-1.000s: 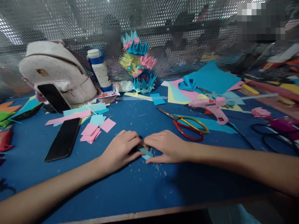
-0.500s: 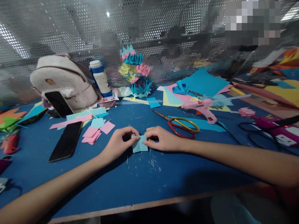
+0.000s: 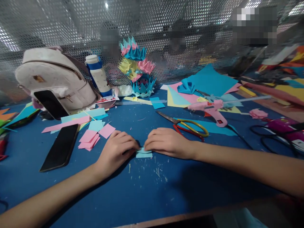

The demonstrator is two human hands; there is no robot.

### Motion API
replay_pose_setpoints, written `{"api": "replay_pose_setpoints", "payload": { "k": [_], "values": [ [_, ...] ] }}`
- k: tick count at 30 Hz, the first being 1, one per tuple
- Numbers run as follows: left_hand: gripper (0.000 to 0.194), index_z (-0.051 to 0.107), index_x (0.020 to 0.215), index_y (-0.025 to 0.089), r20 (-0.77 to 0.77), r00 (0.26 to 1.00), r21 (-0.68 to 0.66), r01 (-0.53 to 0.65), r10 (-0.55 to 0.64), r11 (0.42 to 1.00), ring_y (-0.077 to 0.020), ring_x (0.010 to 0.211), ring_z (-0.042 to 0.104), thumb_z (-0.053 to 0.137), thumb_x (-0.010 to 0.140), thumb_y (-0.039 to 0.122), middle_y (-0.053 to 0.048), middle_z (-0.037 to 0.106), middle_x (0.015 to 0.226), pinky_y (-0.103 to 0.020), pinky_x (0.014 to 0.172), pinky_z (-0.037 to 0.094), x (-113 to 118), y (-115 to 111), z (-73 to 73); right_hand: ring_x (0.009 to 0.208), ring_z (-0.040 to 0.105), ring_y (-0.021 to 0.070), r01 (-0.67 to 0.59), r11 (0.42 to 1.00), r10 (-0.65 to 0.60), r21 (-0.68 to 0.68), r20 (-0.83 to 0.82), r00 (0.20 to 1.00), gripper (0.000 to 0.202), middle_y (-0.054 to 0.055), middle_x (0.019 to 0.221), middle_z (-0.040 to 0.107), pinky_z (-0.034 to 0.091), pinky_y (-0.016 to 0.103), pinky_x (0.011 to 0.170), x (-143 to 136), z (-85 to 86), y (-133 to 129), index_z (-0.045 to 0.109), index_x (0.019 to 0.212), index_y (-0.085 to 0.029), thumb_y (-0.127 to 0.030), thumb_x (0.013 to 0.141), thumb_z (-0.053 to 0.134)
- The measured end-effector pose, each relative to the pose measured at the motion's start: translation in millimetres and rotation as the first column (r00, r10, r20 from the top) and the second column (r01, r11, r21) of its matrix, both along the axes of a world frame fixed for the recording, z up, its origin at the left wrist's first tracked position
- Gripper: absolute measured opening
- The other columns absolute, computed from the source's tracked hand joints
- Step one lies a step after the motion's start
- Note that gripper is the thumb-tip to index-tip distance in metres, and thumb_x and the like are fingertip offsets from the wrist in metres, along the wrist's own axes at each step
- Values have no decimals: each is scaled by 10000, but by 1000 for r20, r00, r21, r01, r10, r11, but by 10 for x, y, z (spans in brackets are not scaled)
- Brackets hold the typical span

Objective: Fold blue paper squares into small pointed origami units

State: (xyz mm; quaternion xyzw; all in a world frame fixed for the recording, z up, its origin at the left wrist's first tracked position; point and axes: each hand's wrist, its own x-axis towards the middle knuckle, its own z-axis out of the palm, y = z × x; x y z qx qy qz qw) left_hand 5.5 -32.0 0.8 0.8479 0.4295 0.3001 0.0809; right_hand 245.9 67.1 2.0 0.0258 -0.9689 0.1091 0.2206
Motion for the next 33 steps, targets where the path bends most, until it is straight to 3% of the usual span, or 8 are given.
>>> {"api": "replay_pose_setpoints", "payload": {
  "k": [6,14,33],
  "values": [
    [313,667,1057,180,-115,989,132,110,-95,985,-180,921,614,359,1096,216,-26,744,1040,-382,872,311,-28,-65,26,1076,608,156,-29,991,31,129,-16,999,254,46,1158,729,462,298,845,1,-4,-6,683,1150,-166,-290,1044,488],
    [322,663,1107,128,-254,965,244,131,-66,961,-212,973,596,342,1087,152,-50,742,1070,-403,908,319,-15,-131,36,1058,619,155,-41,991,47,128,-50,998,217,49,1133,739,491,291,834,-17,-22,3,710,1101,-152,-289,1000,576],
    [408,691,1126,157,-249,968,244,100,-38,965,-204,965,624,284,1099,159,-35,750,1091,-400,921,325,-20,-166,-22,1085,614,138,-48,996,46,78,16,999,244,30,1175,728,489,293,842,-1,-10,13,701,1129,-178,-298,1035,511]
  ]
}}
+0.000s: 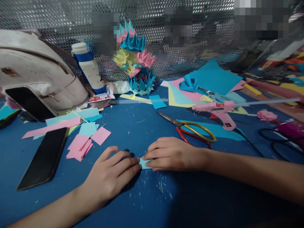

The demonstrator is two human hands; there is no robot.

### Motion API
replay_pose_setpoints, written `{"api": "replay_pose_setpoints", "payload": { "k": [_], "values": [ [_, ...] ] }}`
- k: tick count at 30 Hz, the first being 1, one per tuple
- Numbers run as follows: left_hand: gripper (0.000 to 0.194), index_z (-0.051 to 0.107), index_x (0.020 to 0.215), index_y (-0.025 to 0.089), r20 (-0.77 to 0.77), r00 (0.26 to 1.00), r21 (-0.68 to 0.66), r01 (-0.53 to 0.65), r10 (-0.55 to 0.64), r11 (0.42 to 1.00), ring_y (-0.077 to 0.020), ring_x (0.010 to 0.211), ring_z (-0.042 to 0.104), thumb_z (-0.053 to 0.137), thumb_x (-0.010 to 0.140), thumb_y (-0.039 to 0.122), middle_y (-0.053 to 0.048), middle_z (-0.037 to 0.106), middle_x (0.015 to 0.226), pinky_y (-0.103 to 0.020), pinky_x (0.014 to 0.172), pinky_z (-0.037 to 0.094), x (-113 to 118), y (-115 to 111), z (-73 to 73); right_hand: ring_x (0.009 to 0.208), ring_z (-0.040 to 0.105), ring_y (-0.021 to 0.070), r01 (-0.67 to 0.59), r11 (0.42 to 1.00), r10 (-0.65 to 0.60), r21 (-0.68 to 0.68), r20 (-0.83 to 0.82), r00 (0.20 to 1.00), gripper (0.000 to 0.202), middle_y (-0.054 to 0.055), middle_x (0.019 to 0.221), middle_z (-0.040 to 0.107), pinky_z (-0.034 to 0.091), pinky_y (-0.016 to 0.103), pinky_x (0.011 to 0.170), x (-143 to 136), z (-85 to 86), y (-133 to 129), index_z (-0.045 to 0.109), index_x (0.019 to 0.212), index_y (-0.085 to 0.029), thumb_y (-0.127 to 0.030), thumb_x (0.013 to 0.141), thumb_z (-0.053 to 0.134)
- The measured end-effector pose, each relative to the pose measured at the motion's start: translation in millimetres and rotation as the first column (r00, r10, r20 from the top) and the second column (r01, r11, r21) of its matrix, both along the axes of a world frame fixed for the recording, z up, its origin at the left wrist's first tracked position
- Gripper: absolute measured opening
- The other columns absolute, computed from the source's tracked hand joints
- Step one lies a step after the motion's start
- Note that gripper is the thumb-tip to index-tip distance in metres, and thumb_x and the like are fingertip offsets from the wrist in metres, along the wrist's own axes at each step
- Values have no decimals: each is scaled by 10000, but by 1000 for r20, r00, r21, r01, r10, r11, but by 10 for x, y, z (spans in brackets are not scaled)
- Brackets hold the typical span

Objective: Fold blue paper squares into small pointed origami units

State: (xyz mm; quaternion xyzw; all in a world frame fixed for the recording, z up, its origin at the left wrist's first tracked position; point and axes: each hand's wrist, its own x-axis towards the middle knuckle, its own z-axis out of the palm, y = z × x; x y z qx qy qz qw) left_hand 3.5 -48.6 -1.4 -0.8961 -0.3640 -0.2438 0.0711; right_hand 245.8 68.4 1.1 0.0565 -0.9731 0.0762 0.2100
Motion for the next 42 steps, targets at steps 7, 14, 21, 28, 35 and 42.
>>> {"api": "replay_pose_setpoints", "payload": {
  "k": [7,14,21,28,35,42],
  "values": [
    [440,699,1117,125,-94,996,-10,-11,10,1000,-197,890,618,260,1092,147,-49,756,1045,-388,897,340,71,-67,81,1051,612,143,15,999,-13,-45,45,999,248,26,1187,725,475,295,817,-5,2,5,696,1128,-188,-300,1043,492],
    [459,692,1193,124,-147,987,9,-67,68,998,-229,955,619,252,1071,161,-84,733,1111,-387,909,370,141,-174,33,1039,584,169,10,997,-3,-77,85,996,293,40,1177,717,430,330,827,-3,2,7,680,1130,-175,-365,1047,473],
    [461,694,1143,97,-218,963,166,-126,161,978,-254,947,619,254,1004,84,-133,731,1035,-409,908,390,215,-247,6,798,460,187,198,979,-204,55,166,965,285,57,948,654,319,341,694,-146,69,-182,645,1193,-187,-352,1041,468],
    [428,641,1203,73,-267,951,177,-109,154,978,-257,919,625,268,992,69,-151,726,1058,-402,906,379,206,-279,35,709,435,195,205,972,-231,112,343,911,182,54,769,623,271,366,651,-103,335,-280,672,894,-168,-260,982,542],
    [325,629,1172,71,-156,983,11,-99,99,995,-256,798,573,352,1016,140,-128,681,918,-423,817,387,196,-138,84,702,485,195,253,954,-294,162,339,894,170,55,714,629,266,356,623,41,356,-326,652,793,-163,-232,937,598],
    [253,600,1011,168,-66,989,-181,-142,132,973,-228,853,568,596,976,419,-58,626,952,-370,782,403,169,137,73,717,513,189,293,937,-324,190,155,933,491,56,783,621,287,310,600,-61,49,-228,594,905,-155,-618,984,451]
  ]
}}
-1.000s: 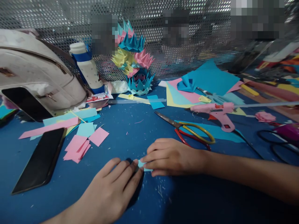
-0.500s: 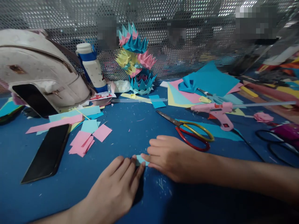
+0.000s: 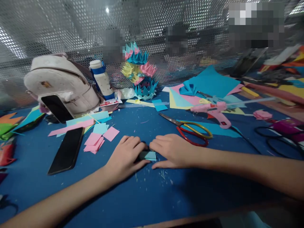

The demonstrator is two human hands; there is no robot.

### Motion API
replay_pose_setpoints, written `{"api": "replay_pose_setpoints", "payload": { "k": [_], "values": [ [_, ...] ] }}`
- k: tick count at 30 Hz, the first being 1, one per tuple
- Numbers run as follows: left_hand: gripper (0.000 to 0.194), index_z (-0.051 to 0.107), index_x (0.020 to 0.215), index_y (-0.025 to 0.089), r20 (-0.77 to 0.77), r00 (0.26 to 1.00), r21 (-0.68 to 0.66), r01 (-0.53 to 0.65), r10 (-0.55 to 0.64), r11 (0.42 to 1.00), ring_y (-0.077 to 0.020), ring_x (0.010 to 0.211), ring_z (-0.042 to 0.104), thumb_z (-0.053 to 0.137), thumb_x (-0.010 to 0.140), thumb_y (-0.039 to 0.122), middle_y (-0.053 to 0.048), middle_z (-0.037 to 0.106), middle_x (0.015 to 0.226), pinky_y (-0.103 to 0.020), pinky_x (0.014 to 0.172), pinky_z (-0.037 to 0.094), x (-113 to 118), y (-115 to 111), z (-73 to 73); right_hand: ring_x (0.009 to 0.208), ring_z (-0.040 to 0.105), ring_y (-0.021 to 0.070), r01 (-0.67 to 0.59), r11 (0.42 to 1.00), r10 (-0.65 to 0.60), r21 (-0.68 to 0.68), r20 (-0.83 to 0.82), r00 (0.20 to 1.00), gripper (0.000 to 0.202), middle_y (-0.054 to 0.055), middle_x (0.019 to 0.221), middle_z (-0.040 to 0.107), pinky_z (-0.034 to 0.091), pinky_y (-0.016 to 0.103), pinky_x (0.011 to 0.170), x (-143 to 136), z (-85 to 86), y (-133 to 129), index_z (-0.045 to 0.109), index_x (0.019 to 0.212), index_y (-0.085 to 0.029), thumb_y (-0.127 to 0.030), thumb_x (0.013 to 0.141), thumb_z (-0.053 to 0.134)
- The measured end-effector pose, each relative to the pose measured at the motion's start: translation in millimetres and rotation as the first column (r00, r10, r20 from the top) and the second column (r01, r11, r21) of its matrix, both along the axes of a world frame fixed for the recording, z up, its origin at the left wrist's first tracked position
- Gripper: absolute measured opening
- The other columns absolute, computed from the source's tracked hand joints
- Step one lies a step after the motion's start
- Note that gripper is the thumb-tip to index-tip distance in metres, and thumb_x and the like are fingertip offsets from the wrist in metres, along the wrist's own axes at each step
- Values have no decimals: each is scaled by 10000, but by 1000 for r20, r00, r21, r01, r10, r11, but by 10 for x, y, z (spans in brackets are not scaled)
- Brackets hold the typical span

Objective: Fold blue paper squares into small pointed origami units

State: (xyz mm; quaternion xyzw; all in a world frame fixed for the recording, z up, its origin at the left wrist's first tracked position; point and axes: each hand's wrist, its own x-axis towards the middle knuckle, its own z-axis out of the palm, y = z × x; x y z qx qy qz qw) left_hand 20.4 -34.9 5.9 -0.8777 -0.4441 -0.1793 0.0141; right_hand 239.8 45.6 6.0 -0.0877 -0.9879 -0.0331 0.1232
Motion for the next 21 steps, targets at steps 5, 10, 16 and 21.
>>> {"api": "replay_pose_setpoints", "payload": {
  "k": [5,10,16,21],
  "values": [
    [207,599,968,183,122,992,-107,-26,39,994,-193,835,571,670,943,375,-17,622,913,-328,755,373,-8,23,-34,734,548,168,54,973,-56,-223,-3,998,352,41,816,631,297,272,616,-21,-13,42,586,949,-163,-491,1013,477],
    [224,628,941,178,266,958,-198,-59,111,979,-178,800,562,743,883,361,-4,623,875,-311,741,374,-8,60,-64,668,544,126,119,818,-187,-562,-65,980,214,-3,739,629,300,242,613,-30,30,102,605,886,-175,-305,1010,489],
    [194,628,833,165,455,862,-316,-76,222,946,-143,715,572,591,959,308,0,634,785,-256,667,431,8,155,-25,565,528,102,37,585,-247,-810,-135,960,297,-26,606,581,355,219,582,-5,44,142,587,783,-153,-347,991,503],
    [289,589,770,159,536,795,-369,-82,284,926,-115,611,506,501,989,327,26,551,667,-209,564,390,83,238,-51,576,557,112,82,569,-233,-818,-65,970,273,-10,626,630,354,225,581,14,2,159,661,837,-152,-365,963,544]
  ]
}}
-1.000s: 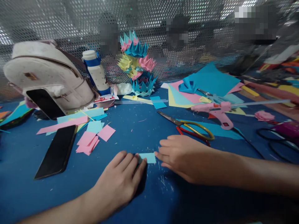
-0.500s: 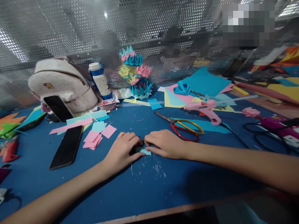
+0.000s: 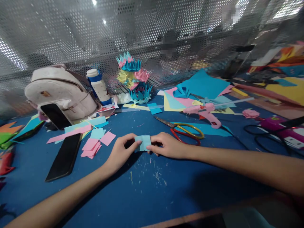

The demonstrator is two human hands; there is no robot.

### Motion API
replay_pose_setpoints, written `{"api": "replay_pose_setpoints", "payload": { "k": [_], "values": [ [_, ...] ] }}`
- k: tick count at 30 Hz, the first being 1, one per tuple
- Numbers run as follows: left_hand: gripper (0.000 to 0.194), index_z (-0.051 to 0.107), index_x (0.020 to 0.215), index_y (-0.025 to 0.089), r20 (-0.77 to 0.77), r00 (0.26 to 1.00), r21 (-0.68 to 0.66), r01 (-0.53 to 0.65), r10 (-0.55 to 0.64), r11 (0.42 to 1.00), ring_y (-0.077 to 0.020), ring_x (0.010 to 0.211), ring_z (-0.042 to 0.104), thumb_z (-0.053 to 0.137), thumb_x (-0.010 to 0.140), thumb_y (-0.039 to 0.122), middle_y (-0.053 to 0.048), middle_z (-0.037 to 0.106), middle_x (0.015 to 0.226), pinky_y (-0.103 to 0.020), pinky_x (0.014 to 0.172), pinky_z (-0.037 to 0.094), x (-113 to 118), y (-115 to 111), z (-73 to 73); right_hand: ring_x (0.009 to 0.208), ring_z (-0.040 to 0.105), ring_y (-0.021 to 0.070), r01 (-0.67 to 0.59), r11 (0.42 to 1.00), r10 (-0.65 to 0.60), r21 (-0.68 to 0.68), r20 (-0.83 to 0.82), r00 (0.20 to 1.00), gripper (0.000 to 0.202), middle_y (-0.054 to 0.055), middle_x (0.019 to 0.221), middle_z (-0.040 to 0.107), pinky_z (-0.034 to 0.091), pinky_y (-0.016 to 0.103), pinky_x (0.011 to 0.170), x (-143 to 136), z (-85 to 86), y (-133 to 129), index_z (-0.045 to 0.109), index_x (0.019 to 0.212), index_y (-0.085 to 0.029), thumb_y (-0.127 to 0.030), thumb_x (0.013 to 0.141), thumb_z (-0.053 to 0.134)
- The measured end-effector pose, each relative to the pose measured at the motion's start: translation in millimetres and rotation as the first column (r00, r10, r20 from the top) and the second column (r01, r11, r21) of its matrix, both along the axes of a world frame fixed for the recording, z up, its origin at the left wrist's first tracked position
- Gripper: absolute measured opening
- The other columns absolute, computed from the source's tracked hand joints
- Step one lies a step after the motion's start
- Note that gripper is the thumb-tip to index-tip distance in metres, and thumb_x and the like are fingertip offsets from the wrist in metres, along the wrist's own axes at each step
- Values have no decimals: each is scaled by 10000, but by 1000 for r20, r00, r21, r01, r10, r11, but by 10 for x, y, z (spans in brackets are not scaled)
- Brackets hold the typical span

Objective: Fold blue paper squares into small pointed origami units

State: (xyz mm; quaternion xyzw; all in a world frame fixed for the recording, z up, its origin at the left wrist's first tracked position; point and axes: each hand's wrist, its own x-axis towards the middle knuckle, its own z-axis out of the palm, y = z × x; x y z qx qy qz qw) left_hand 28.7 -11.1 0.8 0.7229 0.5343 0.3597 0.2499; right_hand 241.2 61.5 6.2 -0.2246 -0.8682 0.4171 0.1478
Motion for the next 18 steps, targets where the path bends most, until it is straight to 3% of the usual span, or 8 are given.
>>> {"api": "replay_pose_setpoints", "payload": {
  "k": [3,6,11,15,18],
  "values": [
    [297,594,739,165,6,1000,-21,18,-18,1000,-108,576,482,526,980,325,39,532,624,-207,542,366,28,7,-30,582,501,103,33,998,-32,52,-27,999,315,-19,639,591,310,233,567,-2,-17,20,594,763,-160,-378,979,524],
    [158,648,822,182,-30,999,-16,39,-39,999,-118,607,522,592,945,264,37,607,676,-229,592,378,15,-21,-39,642,474,113,76,982,-76,172,-6,997,271,-26,677,541,311,238,591,-10,-28,43,556,751,-169,-344,957,578],
    [89,660,840,212,-139,988,71,83,-73,994,-168,820,593,647,912,163,19,674,847,-303,757,367,-69,-39,-22,935,539,175,-16,952,15,305,7,1000,24,32,956,633,407,279,775,-3,-48,86,650,937,-191,-192,926,628],
    [96,677,937,248,-239,962,165,171,-128,971,-169,865,595,627,960,169,31,694,933,-323,776,336,-148,-33,-24,955,534,177,-87,914,112,397,-41,993,198,54,1045,650,423,296,800,34,-71,112,694,1064,-220,-162,982,523],
    [160,677,1020,250,-345,925,256,256,-160,932,-182,870,580,541,1012,165,22,716,987,-359,806,311,-183,-68,-32,924,511,182,-121,824,162,554,-26,986,319,63,1064,663,399,314,777,61,-95,113,704,1100,-219,-67,951,467]
  ]
}}
